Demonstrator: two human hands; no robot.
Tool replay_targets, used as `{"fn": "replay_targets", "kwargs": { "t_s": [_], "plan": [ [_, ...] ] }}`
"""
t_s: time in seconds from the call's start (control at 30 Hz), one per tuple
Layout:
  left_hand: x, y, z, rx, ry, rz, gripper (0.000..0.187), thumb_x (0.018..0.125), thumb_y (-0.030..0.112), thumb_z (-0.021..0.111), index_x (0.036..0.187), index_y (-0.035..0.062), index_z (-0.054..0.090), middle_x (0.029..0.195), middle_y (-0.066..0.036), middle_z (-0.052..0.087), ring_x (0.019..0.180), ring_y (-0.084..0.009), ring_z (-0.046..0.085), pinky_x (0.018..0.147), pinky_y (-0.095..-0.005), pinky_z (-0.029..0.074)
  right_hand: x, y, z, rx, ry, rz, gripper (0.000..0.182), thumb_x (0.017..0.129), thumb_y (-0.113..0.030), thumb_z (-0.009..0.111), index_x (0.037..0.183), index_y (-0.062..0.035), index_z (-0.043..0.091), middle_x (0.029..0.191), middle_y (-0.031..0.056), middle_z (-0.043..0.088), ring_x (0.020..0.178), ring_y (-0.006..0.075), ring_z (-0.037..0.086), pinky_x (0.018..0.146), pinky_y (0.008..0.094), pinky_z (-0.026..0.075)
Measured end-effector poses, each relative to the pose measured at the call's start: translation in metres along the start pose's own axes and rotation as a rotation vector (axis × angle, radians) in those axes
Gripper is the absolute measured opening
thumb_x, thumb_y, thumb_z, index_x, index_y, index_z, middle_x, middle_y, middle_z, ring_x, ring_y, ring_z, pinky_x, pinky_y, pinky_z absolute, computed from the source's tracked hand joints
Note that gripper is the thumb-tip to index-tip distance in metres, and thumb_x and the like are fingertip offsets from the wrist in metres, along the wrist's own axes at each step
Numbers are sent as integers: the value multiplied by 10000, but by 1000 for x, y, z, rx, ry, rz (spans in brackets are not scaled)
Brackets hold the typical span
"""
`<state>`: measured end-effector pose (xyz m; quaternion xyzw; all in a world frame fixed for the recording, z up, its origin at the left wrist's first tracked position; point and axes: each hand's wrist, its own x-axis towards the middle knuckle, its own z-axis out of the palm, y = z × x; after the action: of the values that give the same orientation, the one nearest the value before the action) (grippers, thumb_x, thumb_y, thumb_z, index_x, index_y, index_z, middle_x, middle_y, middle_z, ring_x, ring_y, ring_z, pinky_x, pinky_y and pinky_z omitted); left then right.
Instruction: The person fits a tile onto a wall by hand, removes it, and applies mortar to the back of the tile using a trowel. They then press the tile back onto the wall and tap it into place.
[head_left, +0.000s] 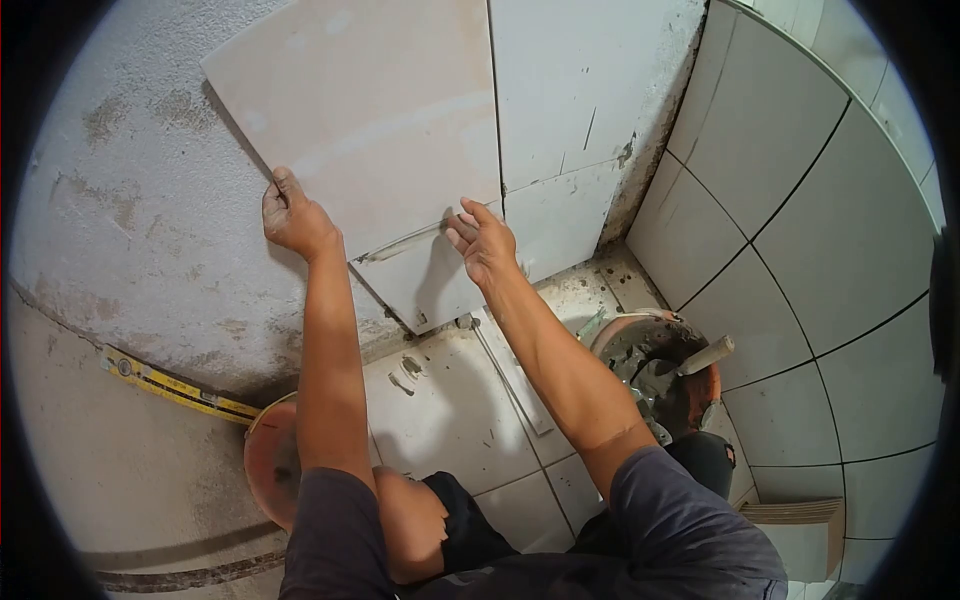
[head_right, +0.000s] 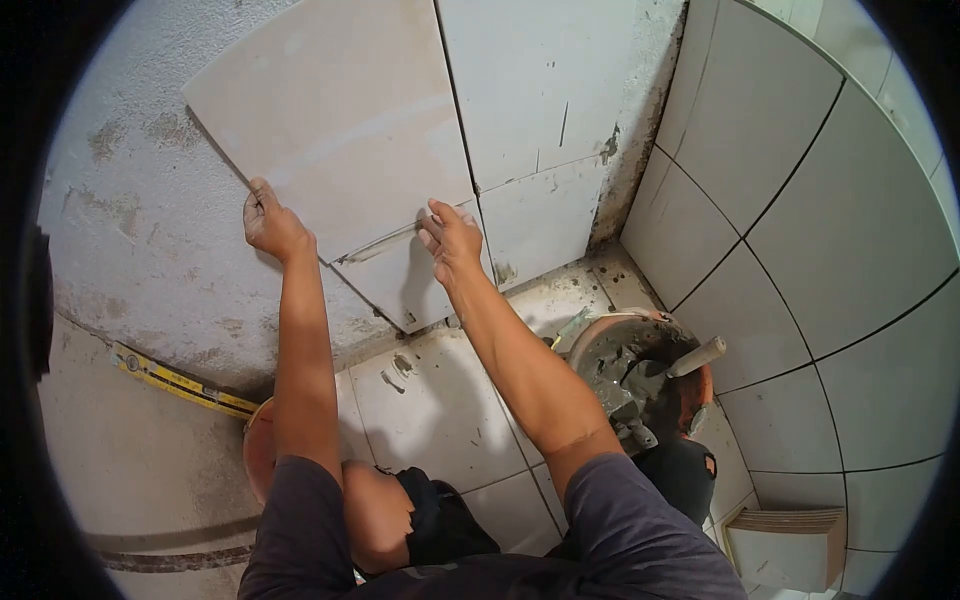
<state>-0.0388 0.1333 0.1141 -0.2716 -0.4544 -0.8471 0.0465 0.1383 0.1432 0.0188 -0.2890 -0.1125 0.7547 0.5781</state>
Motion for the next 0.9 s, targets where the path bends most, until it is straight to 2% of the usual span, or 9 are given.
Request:
{"fn": "replay_targets", "kwargs": {
  "t_s": [0.13, 0.37, 0.43, 0.53, 0.6, 0.67, 0.8, 0.87, 0.9],
  "plan": [
    [0, -1, 1, -3, 8, 13, 283, 875, 207, 629, 857, -75, 622, 665, 1, 554, 588, -59, 438, 514, -196, 345, -5, 1, 2, 20, -16, -9, 391, 778, -129, 672, 1082, -54, 439, 1019, 78, 468, 927, 230, 548, 771, 359, 499],
    [-4, 2, 0, 38, 31, 36, 316, 886, 229, 609, 852, -85, 619, 677, -15, 563, 600, -83, 455, 532, -221, 369, -3, 13, -8, 60, -86, -32, 370, 792, -113, 651, 1090, -72, 436, 1043, 55, 476, 995, 236, 519, 840, 388, 472],
    [0, 1, 2, 97, 25, 69, 330, 891, 233, 598, 831, -91, 615, 707, -41, 580, 626, -99, 476, 558, -235, 392, -6, 11, -5, 81, -106, -30, 730, 785, -115, 662, 1356, 19, 226, 1186, 130, 468, 1133, 280, 454, 931, 394, 416],
    [-2, 8, -2, 64, -30, -5, 333, 893, 227, 592, 811, -95, 609, 712, -42, 578, 629, -98, 480, 562, -236, 396, -3, 12, -9, 71, -111, -35, 727, 792, -110, 653, 1359, 21, 217, 1183, 133, 468, 1141, 272, 451, 936, 404, 411],
    [1, 10, -2, 76, -9, 29, 330, 895, 226, 590, 806, -92, 608, 696, -29, 566, 619, -91, 472, 553, -232, 389, -4, 11, -8, 64, -129, -24, 717, 792, -144, 661, 1353, -7, 236, 1179, 131, 458, 1131, 266, 456, 932, 428, 412],
    [3, 12, -3, 86, 3, 55, 327, 897, 224, 587, 801, -88, 606, 681, -15, 554, 608, -84, 465, 545, -228, 382, -11, 7, -6, 107, -54, 12, 692, 790, -235, 678, 1325, -45, 283, 1151, 127, 446, 1107, 263, 463, 922, 451, 419],
    [13, 30, -13, -64, -72, -33, 277, 896, 206, 591, 807, -55, 613, 715, -9, 557, 631, -68, 468, 541, -213, 387, -46, 0, 1, 97, -26, 43, 678, 794, -355, 676, 1291, -70, 315, 1124, 120, 433, 1090, 265, 459, 916, 466, 424],
    [15, 48, -18, -185, -129, -56, 265, 888, 205, 602, 835, -54, 618, 735, -10, 560, 646, -68, 473, 550, -204, 392, -71, -2, 3, 107, -29, 71, 800, 803, -473, 627, 1355, -50, 232, 1141, 131, 378, 1086, 294, 457, 934, 484, 418],
    [14, 62, -19, -189, -108, -51, 265, 888, 205, 602, 835, -54, 618, 735, -10, 560, 646, -68, 473, 550, -204, 392, -75, 3, -6, 96, -62, 78, 926, 791, -540, 607, 1399, -35, 126, 1201, 166, 370, 1150, 327, 418, 971, 506, 388]
  ]
}}
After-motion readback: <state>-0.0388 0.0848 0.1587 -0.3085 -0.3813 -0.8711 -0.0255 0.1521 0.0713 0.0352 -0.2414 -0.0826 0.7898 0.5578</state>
